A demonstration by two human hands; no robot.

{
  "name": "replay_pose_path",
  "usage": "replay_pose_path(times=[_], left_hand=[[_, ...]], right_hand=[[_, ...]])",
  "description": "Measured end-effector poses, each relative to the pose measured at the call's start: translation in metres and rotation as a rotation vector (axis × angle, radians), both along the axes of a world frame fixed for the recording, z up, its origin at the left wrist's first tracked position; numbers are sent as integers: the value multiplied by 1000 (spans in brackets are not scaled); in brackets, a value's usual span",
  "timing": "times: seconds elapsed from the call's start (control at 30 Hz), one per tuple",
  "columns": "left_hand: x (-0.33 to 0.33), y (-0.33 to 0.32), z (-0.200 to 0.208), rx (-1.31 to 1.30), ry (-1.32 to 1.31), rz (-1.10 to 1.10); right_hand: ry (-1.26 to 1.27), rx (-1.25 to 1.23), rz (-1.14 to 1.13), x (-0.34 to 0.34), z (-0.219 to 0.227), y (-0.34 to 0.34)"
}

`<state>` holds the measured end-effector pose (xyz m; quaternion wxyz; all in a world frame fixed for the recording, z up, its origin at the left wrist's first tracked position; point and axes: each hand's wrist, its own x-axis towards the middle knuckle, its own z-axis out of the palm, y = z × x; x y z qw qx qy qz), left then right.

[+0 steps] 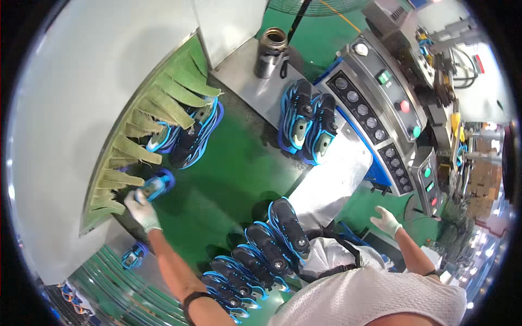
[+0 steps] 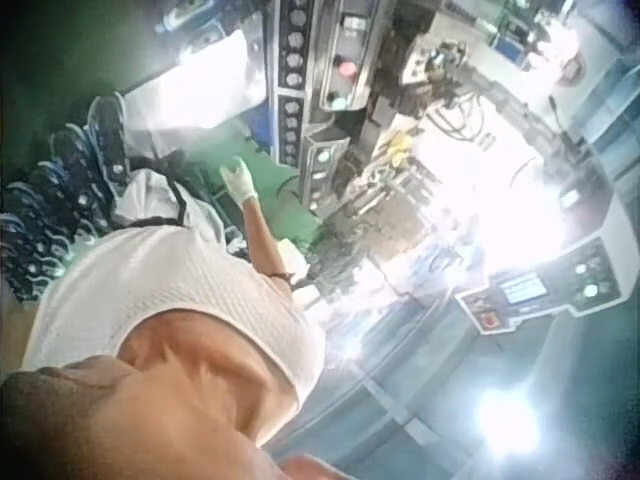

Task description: Operating a pressing machine to process blue shoes on a factory production line.

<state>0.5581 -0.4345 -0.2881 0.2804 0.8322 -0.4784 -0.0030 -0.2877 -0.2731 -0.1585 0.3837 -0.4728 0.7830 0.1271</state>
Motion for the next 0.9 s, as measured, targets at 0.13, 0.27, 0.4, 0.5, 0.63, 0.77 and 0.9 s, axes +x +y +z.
replay_pose_path(times=[0.13,0.27,0.4,0.5,0.63,0.77,0.9], left_hand=[[-121,32,47,22,200,-110],[-298,34,126,35,347,-512],[-462,45,212,138,280,-911],[-562,35,240,49,457,-1155],[-712,14,317,-49,456,-1722],[-842,8,360,-323,523,-1901],[-969,11,356,-16,970,-1730]], right_hand=[[-180,-315,265,56,-2,-38],[-547,-203,28,137,100,-95],[-637,-400,357,165,123,-100],[-372,-502,326,124,138,-89],[-545,-632,-204,-10,169,-42],[-1078,-1078,-755,-110,155,29],[-1108,-864,-1316,-177,173,115]])
